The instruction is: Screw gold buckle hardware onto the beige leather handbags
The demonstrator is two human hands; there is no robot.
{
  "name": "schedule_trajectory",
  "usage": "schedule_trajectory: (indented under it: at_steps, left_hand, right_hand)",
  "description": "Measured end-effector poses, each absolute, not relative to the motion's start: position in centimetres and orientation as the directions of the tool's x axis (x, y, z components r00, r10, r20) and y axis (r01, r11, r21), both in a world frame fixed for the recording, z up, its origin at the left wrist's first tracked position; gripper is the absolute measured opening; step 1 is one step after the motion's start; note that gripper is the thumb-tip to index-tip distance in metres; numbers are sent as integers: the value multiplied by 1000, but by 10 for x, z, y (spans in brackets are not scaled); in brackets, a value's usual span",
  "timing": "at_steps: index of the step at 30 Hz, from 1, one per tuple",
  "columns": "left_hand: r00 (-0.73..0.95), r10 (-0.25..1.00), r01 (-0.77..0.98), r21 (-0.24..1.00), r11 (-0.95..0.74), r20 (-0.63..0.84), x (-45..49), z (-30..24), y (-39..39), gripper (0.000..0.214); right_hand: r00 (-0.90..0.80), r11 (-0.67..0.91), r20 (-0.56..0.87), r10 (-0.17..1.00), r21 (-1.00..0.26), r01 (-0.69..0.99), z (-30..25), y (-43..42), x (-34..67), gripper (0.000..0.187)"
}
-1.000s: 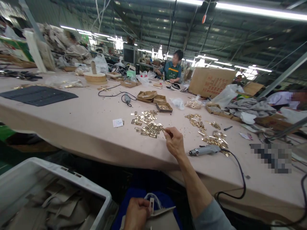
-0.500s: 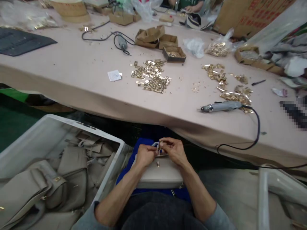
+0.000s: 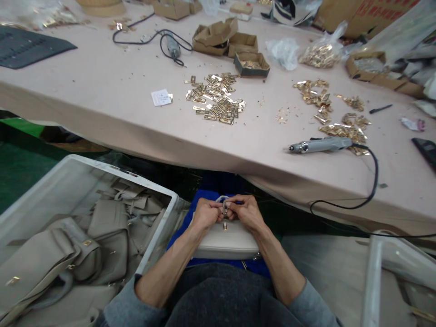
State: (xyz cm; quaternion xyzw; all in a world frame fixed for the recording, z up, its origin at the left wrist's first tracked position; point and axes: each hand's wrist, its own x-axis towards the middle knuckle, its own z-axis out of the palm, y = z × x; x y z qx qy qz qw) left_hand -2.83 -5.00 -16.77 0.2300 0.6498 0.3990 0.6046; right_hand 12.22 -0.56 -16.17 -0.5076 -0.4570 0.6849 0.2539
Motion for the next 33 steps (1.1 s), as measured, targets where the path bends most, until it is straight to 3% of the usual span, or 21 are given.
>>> schedule_trajectory:
  at_steps: [14,21,33]
  left_hand:
    - [-160,774,-209,787,580,-613,-31,-175,-55,15]
    - [-144,787,-195,797,572,-600,-31,-175,-55,22]
    - [-121,815,-162,822,546,-566,-32,-171,-56,15]
  right_hand:
    - [-334,-400,-399,854,-914,70,-158,-8,120,32]
    - [-310,-387,-396,864,-917,94,-155,-10,117,35]
    - [-258,-379,-411,874,-911,165,-161,-10,115,35]
